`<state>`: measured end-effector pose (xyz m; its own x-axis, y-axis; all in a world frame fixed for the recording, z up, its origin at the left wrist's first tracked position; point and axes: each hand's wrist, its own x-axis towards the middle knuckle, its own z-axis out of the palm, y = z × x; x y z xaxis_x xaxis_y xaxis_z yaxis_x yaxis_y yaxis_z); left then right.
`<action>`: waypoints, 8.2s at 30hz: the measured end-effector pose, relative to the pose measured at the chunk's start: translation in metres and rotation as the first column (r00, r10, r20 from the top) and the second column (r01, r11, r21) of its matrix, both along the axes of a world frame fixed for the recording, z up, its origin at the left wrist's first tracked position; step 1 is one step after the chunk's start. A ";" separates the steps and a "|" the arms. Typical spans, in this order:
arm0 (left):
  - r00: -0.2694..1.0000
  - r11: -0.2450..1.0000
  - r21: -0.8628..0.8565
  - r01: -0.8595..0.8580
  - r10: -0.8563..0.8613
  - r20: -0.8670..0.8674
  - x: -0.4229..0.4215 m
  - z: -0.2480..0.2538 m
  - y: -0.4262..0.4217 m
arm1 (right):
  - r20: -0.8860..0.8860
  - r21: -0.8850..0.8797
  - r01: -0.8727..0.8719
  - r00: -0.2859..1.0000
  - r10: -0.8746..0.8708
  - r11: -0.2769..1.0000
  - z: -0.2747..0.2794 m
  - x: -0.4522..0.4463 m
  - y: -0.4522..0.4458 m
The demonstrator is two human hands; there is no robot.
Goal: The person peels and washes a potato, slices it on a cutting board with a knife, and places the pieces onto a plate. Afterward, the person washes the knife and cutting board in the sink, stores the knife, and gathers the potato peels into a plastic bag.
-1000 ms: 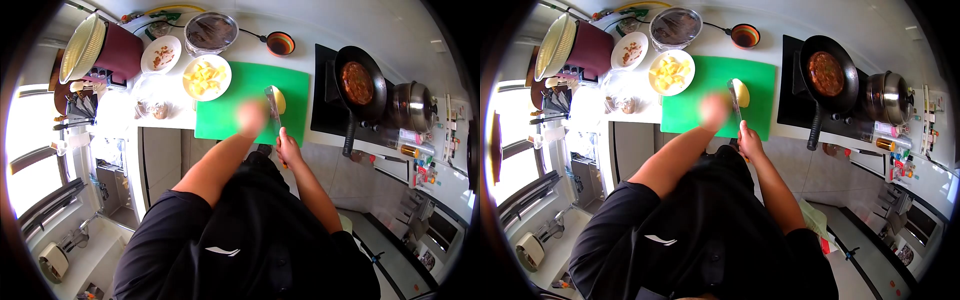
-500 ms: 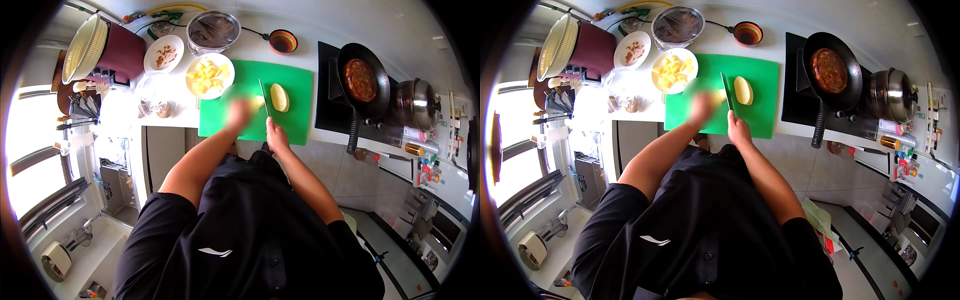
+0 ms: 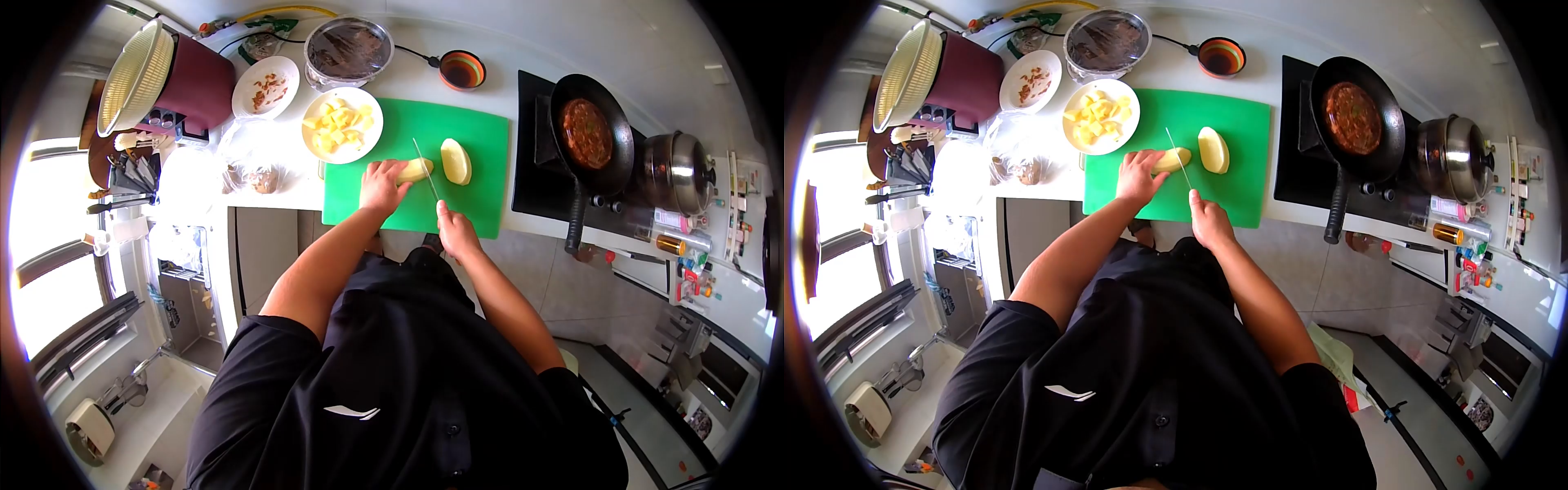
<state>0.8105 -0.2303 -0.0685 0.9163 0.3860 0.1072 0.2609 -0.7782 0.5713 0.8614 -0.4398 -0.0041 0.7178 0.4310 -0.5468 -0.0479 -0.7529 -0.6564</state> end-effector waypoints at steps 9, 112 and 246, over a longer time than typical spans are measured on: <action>0.995 0.999 -0.011 -0.042 0.040 -0.092 0.001 0.004 -0.003 | 0.138 0.101 0.004 0.990 -0.018 0.995 -0.041 0.014 0.028; 0.962 0.942 -0.194 -0.273 0.262 -0.079 0.052 -0.004 -0.024 | -0.776 0.147 0.583 0.569 -0.272 0.799 -0.062 -0.042 0.014; 0.732 0.495 -0.575 -0.651 0.608 -0.306 0.060 -0.013 -0.038 | 0.054 -0.058 -0.073 0.996 0.076 0.996 -0.031 0.022 0.029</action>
